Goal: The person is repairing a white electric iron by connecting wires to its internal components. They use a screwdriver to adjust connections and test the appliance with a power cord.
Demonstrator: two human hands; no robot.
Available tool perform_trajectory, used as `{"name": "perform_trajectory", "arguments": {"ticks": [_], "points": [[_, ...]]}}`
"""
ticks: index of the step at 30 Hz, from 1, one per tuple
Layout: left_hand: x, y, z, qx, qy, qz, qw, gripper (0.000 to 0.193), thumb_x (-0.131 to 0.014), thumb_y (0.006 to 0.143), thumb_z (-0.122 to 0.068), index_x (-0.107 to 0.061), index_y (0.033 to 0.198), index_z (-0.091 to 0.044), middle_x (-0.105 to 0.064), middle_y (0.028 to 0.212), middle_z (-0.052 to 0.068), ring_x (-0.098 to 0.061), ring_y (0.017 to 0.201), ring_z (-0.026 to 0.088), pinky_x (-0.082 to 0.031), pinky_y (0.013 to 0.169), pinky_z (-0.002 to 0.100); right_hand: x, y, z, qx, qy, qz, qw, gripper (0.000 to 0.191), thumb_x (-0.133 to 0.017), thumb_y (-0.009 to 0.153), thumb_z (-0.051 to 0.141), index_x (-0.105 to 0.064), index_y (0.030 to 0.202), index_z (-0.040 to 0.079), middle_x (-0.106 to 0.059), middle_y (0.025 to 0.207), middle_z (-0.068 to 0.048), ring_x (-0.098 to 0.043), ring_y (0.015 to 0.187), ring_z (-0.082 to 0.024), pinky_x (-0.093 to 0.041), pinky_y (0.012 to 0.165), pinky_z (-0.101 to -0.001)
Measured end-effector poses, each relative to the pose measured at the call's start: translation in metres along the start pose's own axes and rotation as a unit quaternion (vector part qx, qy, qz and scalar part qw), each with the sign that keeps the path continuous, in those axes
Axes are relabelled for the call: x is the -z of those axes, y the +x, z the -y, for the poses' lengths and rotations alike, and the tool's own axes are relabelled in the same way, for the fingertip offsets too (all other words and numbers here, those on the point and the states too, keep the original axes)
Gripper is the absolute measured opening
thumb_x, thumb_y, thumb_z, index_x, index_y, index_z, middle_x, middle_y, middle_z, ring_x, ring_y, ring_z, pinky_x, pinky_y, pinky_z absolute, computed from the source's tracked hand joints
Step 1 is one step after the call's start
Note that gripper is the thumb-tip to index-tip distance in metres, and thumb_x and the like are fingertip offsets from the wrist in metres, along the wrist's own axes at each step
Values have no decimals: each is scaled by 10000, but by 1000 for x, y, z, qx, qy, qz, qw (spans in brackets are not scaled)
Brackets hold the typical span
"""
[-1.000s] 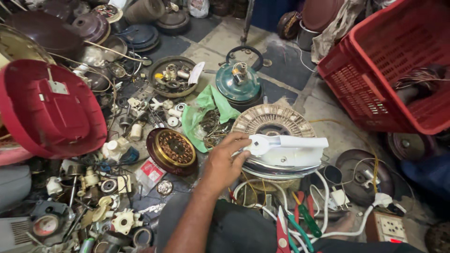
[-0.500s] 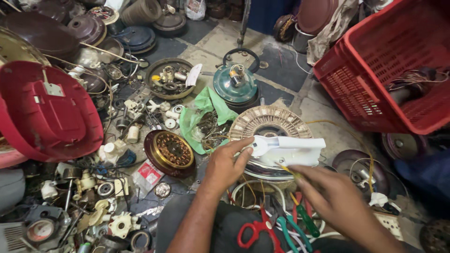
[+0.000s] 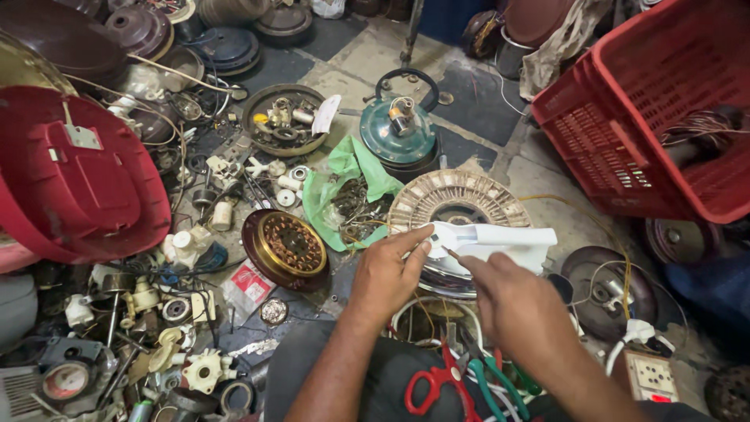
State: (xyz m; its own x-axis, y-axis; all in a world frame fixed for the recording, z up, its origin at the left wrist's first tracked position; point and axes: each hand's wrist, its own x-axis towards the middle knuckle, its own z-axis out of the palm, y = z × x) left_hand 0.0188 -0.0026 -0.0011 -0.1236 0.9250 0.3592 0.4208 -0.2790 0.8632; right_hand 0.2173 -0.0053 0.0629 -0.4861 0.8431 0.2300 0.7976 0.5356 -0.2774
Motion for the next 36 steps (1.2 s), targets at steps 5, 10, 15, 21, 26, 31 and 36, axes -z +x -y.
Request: {"name": "perform_trajectory", "arguments": {"ticks": [5, 10, 15, 21, 26, 31, 36], "points": [[0, 0, -3, 17, 5, -4, 1000, 293, -642, 958, -220, -749, 1204, -101, -755, 1123, 188, -740, 1046, 337, -567, 892, 391, -26, -14, 7, 21, 89, -119, 989, 415, -658, 836, 32, -684, 1246, 89, -626, 866, -163, -663, 747, -394, -528, 657, -470], [-2, -1, -4, -8, 2, -25, 1000, 280, -632, 972, -214, -746, 1193, -85, -758, 1125, 188, -742, 1042, 343, -570, 879, 400, -10, -14, 11, -32, 69, -48, 996, 383, -658, 823, 66, -702, 1200, 119, -675, 909, -158, -687, 736, -389, -553, 656, -472], [-3, -2, -4, -1, 13, -23, 1000, 282, -631, 967, -214, -748, 1192, -90, -760, 1105, 188, -745, 1009, 347, -570, 855, 410, 7, 9, 13, -32, 13, 29, 999, 334, -651, 846, 86, -718, 1170, 128, -698, 925, -169, -700, 792, -397, -560, 735, -492], [-1, 0, -6, 3, 19, -29, 999, 278, -630, 967, -214, -748, 1190, -98, -758, 1099, 188, -740, 995, 355, -569, 846, 414, -24, -8, 31, -76, -52, 31, 995, 605, -669, 786, 68, -593, 1383, 125, -646, 1018, -176, -703, 772, -397, -570, 676, -489], [-4, -1, -6, 3, 21, -42, 999, 271, -623, 977, -210, -750, 1193, -105, -758, 1083, 191, -731, 990, 368, -565, 844, 424, -49, -23, 21, -43, -25, -55, 997, 578, -670, 798, 56, -573, 1365, 120, -627, 992, -152, -699, 769, -378, -564, 650, -473], [-7, -1, -4, -3, 18, -51, 999, 268, -626, 982, -212, -746, 1196, -105, -759, 1078, 183, -737, 982, 357, -571, 831, 417, -68, -30, 10, -18, -10, -113, 993, 648, -662, 756, 19, -562, 1388, 123, -617, 1017, -146, -691, 778, -356, -558, 665, -453], [-10, -2, -4, -27, 34, -66, 997, 251, -637, 974, -179, -746, 1184, -96, -762, 1067, 174, -734, 970, 357, -573, 818, 414, -78, -32, 6, 4, 18, -154, 988, 642, -648, 781, 4, -553, 1405, 123, -611, 1009, -125, -687, 811, -348, -561, 676, -439]]}}
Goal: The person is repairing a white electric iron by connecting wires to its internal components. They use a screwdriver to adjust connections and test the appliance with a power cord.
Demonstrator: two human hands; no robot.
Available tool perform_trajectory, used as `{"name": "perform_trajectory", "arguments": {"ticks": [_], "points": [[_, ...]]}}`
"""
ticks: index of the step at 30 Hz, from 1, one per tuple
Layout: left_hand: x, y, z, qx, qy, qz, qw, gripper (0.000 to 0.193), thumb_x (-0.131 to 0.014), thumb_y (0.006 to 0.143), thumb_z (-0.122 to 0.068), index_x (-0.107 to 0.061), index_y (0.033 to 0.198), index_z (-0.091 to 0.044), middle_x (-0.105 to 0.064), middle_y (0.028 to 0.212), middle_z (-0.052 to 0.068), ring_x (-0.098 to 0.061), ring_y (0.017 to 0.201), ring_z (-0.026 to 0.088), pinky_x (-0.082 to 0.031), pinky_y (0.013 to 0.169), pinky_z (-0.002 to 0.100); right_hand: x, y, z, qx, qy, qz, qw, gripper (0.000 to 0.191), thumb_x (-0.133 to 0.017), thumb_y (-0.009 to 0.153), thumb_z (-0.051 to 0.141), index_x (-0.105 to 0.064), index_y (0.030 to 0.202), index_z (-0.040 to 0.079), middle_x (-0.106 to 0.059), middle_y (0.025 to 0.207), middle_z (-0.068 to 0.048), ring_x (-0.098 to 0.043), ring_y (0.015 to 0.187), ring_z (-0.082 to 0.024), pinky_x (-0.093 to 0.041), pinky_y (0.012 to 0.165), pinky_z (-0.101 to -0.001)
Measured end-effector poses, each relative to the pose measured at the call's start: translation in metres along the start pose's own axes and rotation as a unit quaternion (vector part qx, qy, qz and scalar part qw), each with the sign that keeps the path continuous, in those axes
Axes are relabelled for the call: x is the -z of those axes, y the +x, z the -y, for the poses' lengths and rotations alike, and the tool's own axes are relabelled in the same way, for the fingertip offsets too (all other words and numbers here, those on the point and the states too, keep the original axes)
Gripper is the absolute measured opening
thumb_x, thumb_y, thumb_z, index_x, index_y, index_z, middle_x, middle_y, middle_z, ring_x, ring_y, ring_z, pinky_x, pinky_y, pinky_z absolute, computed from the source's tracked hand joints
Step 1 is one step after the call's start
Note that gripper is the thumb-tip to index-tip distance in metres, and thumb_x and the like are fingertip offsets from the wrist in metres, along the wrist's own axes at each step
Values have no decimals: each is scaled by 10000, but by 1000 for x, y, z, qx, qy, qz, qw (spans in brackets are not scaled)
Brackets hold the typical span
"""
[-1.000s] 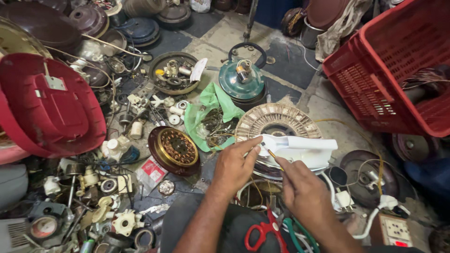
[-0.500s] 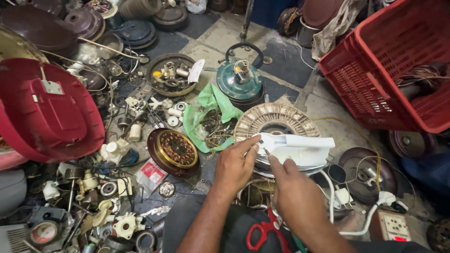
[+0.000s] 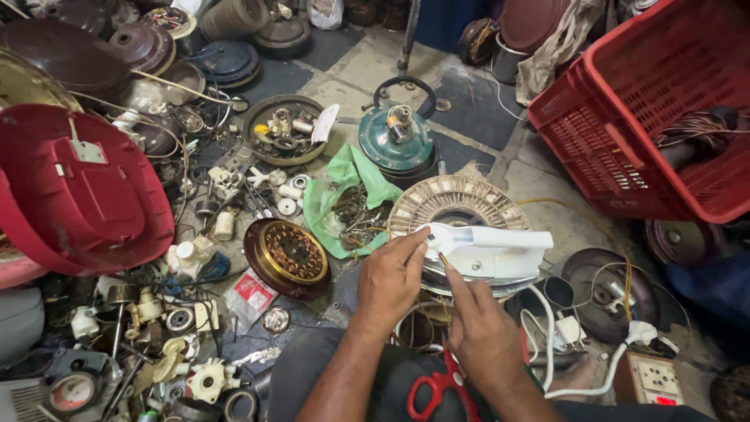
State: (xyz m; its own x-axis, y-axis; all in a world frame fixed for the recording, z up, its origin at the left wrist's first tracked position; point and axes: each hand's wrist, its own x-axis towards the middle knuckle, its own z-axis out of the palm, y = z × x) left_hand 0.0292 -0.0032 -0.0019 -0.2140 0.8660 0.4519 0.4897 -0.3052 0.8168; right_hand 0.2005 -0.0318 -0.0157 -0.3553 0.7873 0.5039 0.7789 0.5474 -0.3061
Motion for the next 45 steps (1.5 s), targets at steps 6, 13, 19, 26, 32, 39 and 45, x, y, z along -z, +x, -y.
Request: {"name": "perform_trajectory", "arguments": {"ticks": [6, 13, 19, 26, 32, 39, 45], "points": [[-2, 1, 5, -37, 31, -20, 999, 238, -648, 967, -157, -744, 1174, -92, -762, 1032, 164, -731, 928, 354, -569, 813, 427, 12, 12, 11, -49, 36, 15, 998, 562, -647, 814, 24, -597, 1367, 113, -636, 967, -159, -669, 792, -394, -551, 668, -480], [-5, -3, -1, -5, 62, -41, 997, 223, -684, 937, -166, -731, 1132, -69, -726, 1008, 166, -712, 889, 371, -549, 769, 454, 47, 54, 9, -96, 13, 125, 987, 422, -641, 842, 102, -695, 1256, 161, -684, 905, -175, -680, 788, -400, -551, 723, -498], [-1, 0, 1, -22, 40, -56, 997, 201, -680, 937, -160, -719, 1104, -55, -741, 1090, 158, -715, 974, 379, -563, 804, 433, 31, 51, 13, -89, 92, 50, 990, 369, -670, 867, 97, -722, 1230, 136, -677, 853, -168, -677, 761, -377, -532, 700, -464], [-10, -2, 12, -18, 27, -69, 997, 172, -654, 981, -179, -710, 1095, -63, -755, 1024, 174, -728, 941, 382, -572, 778, 446, 8, 27, 10, -104, 158, -29, 982, 342, -671, 895, 45, -712, 1231, 94, -672, 867, -161, -679, 711, -324, -547, 673, -424], [-15, -3, 16, 45, 57, -44, 996, 189, -681, 974, -233, -641, 1059, -69, -749, 916, 188, -716, 861, 413, -533, 712, 509, 24, 46, 1, -66, 161, 4, 985, 303, -686, 881, 114, -738, 1179, 101, -740, 977, -179, -731, 862, -360, -566, 757, -428], [-16, -1, 25, -24, 18, -67, 997, 184, -676, 965, -205, -602, 1045, -57, -751, 953, 173, -719, 854, 416, -540, 697, 499, 26, 50, 14, -99, 13, 65, 993, 318, -666, 873, 128, -724, 1186, 123, -699, 891, -202, -685, 779, -418, -549, 708, -501], [-14, 0, 25, 1, 24, -55, 998, 172, -666, 971, -207, -606, 1039, -60, -746, 917, 178, -714, 841, 425, -535, 692, 507, 16, 36, 19, -82, 113, -33, 990, 348, -653, 865, 47, -713, 1207, 73, -702, 910, -199, -699, 800, -402, -554, 709, -468]]}}
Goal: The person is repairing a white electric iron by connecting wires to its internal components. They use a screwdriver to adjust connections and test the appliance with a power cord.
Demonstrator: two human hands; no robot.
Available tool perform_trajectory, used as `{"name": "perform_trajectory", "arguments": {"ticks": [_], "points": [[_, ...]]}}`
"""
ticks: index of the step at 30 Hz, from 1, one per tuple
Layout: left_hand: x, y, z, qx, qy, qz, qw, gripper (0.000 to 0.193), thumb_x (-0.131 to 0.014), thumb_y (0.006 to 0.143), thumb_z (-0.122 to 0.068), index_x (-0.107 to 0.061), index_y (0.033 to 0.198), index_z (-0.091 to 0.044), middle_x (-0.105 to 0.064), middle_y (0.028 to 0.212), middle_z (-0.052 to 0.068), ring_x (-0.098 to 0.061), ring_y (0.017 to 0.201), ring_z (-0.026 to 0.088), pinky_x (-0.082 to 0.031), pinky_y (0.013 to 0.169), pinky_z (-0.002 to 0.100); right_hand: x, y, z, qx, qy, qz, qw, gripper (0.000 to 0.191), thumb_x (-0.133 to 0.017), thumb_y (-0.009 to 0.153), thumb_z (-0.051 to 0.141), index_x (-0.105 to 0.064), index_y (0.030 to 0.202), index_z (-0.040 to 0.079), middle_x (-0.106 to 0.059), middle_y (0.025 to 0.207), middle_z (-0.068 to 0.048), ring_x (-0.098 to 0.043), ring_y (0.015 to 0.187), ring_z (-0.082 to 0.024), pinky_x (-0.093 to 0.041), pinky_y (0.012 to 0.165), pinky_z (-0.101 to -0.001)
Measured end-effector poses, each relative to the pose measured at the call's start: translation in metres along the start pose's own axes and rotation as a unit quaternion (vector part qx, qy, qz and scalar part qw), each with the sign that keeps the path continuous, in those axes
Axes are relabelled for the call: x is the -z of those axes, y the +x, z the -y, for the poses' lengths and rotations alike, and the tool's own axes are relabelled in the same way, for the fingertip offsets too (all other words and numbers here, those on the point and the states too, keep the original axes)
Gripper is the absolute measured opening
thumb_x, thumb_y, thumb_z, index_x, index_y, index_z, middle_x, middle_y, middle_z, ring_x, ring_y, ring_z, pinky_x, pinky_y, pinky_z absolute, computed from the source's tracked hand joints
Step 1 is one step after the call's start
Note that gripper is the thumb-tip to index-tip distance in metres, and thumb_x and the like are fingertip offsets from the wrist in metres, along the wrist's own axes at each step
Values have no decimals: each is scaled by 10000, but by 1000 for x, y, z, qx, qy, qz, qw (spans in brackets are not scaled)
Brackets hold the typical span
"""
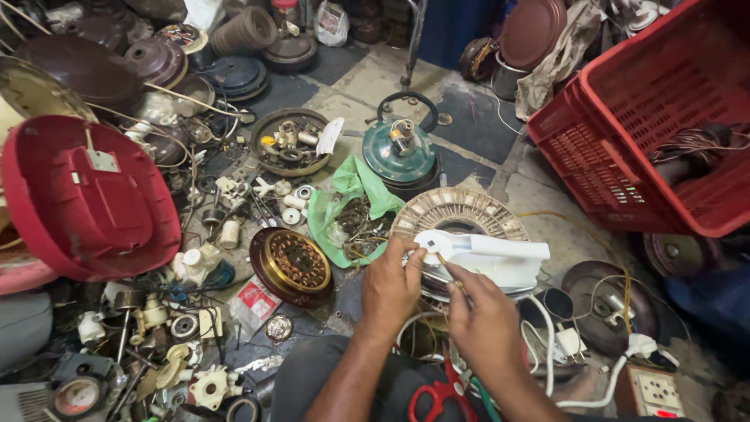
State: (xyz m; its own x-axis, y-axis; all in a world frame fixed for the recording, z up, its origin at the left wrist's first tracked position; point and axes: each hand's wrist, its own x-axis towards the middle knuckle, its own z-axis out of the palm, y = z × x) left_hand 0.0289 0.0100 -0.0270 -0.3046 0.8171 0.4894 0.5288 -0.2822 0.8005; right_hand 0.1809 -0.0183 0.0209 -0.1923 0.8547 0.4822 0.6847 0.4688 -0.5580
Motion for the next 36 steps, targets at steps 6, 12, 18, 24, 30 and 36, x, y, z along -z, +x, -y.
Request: {"name": "perform_trajectory", "arguments": {"ticks": [6, 12, 18, 24, 30, 36], "points": [[-4, -4, -2, 10, -7, -11, 1000, 172, -684, 960, -211, -621, 1030, -67, -744, 895, 187, -716, 828, 427, -539, 684, 504, 9, 5, -10, -20, 77, 29, 996, 310, -674, 891, 107, -733, 1193, 79, -757, 1063, -193, -757, 943, -344, -575, 812, -406], [-1, -4, 6, 35, -42, 10, 998, 201, -703, 957, -238, -636, 1056, -76, -750, 864, 158, -745, 766, 356, -557, 655, 443, 28, 28, -5, -132, 1, 156, 979, 318, -686, 871, 183, -751, 1181, 156, -772, 997, -173, -763, 871, -334, -586, 791, -405], [-1, -4, 7, 68, -63, 30, 995, 228, -718, 948, -252, -629, 1060, -74, -750, 852, 138, -754, 723, 309, -557, 628, 411, 31, 26, 9, -98, 0, 149, 984, 315, -678, 857, 183, -753, 1162, 162, -767, 977, -186, -746, 899, -368, -577, 784, -434], [5, -5, 6, -4, -75, 16, 997, 238, -705, 934, -172, -594, 1103, -45, -746, 947, 175, -732, 825, 377, -557, 680, 449, 5, 13, 16, -160, -46, 165, 972, 338, -618, 939, 172, -625, 1277, 167, -738, 901, -234, -709, 916, -425, -533, 787, -518], [2, -4, 8, 25, -57, 25, 998, 185, -672, 962, -168, -591, 1080, -51, -741, 921, 186, -725, 829, 403, -544, 683, 475, -24, -18, 4, -21, 5, 15, 1000, 320, -585, 933, 72, -610, 1251, 93, -721, 1021, -230, -698, 940, -437, -547, 746, -524], [-5, -1, 7, 20, -56, -2, 998, 181, -648, 985, -170, -580, 1097, -46, -731, 913, 192, -719, 847, 414, -542, 701, 488, -41, -23, -17, 27, -62, 14, 998, 390, -592, 908, 64, -590, 1296, 108, -719, 1029, -203, -704, 864, -432, -557, 703, -524]]}}
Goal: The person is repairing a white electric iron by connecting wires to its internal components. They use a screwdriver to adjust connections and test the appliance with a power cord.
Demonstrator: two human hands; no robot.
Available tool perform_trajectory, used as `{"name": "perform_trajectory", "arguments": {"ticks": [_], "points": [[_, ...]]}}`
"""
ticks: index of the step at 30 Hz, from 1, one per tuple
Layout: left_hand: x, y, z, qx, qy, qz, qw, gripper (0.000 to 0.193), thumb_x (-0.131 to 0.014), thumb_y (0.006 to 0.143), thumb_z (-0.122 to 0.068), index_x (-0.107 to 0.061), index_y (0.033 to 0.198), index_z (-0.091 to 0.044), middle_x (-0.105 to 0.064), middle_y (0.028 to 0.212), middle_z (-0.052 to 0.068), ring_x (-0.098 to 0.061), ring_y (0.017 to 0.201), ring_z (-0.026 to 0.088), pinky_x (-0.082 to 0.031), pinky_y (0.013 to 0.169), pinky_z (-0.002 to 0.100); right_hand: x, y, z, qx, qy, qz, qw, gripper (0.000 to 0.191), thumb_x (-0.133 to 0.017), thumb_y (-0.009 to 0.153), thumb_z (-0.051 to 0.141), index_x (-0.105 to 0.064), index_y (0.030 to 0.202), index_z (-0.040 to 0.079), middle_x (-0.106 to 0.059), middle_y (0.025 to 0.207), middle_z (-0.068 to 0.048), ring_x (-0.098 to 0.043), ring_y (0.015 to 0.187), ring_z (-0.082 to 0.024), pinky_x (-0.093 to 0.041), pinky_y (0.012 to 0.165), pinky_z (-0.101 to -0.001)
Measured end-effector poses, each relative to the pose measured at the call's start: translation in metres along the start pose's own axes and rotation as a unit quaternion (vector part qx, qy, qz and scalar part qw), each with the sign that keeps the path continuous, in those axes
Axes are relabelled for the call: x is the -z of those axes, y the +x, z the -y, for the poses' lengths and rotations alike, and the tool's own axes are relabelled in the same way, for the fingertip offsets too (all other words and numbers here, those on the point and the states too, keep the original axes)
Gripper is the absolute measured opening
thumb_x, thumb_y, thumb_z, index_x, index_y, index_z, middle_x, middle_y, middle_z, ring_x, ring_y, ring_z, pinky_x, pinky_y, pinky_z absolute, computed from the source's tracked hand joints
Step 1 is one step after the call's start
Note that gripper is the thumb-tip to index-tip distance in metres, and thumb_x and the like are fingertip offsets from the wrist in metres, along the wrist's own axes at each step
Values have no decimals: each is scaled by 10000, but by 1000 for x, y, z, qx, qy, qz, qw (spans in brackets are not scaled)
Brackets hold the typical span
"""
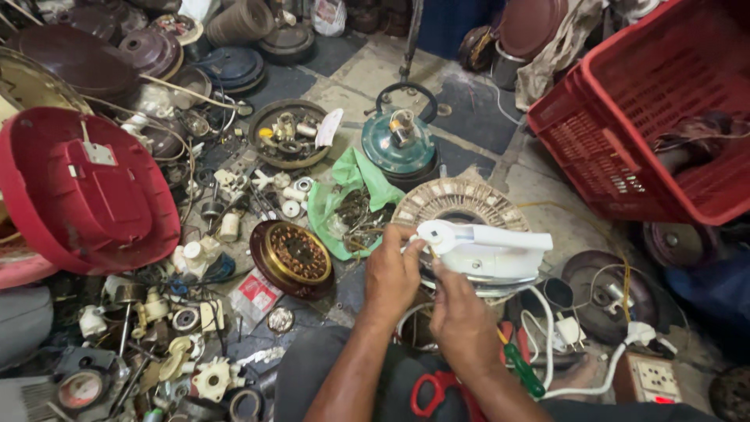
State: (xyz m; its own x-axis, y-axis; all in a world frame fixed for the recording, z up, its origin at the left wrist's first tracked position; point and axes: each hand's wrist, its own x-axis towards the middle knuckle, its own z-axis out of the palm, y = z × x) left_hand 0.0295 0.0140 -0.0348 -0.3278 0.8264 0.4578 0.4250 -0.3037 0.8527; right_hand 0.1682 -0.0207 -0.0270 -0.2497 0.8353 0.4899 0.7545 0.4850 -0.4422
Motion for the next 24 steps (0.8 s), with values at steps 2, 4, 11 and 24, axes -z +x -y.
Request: {"name": "perform_trajectory", "arguments": {"ticks": [2, 4, 11, 24], "points": [[0, 0, -1, 24, 3, 8, 1000, 187, -652, 982, -180, -576, 1090, -48, -732, 904, 189, -717, 833, 416, -534, 686, 495, 3, 0, 2, 4, 0, 3, 1000, 401, -595, 915, 80, -584, 1313, 121, -722, 1014, -209, -701, 829, -442, -556, 679, -530], [-1, 1, -3, 3, 13, -2, 1000, 190, -661, 968, -165, -582, 1094, -47, -724, 904, 202, -703, 835, 436, -527, 683, 503, 15, 4, 6, -22, 19, 19, 999, 333, -600, 943, 124, -586, 1275, 139, -734, 997, -214, -706, 834, -445, -551, 696, -541], [4, -1, -4, 4, 26, 12, 1000, 178, -664, 964, -158, -588, 1096, -65, -723, 902, 203, -705, 832, 435, -524, 680, 507, 73, 33, 19, -166, -36, 147, 974, 359, -602, 926, 235, -609, 1284, 208, -726, 795, -233, -702, 799, -455, -530, 727, -571], [3, -1, -3, 10, 22, 21, 999, 196, -657, 951, -166, -562, 1082, -57, -727, 934, 202, -699, 877, 449, -528, 729, 526, 54, 34, 9, -79, 29, 58, 995, 291, -642, 909, 143, -689, 1196, 138, -732, 871, -230, -721, 832, -426, -560, 717, -498]]}}
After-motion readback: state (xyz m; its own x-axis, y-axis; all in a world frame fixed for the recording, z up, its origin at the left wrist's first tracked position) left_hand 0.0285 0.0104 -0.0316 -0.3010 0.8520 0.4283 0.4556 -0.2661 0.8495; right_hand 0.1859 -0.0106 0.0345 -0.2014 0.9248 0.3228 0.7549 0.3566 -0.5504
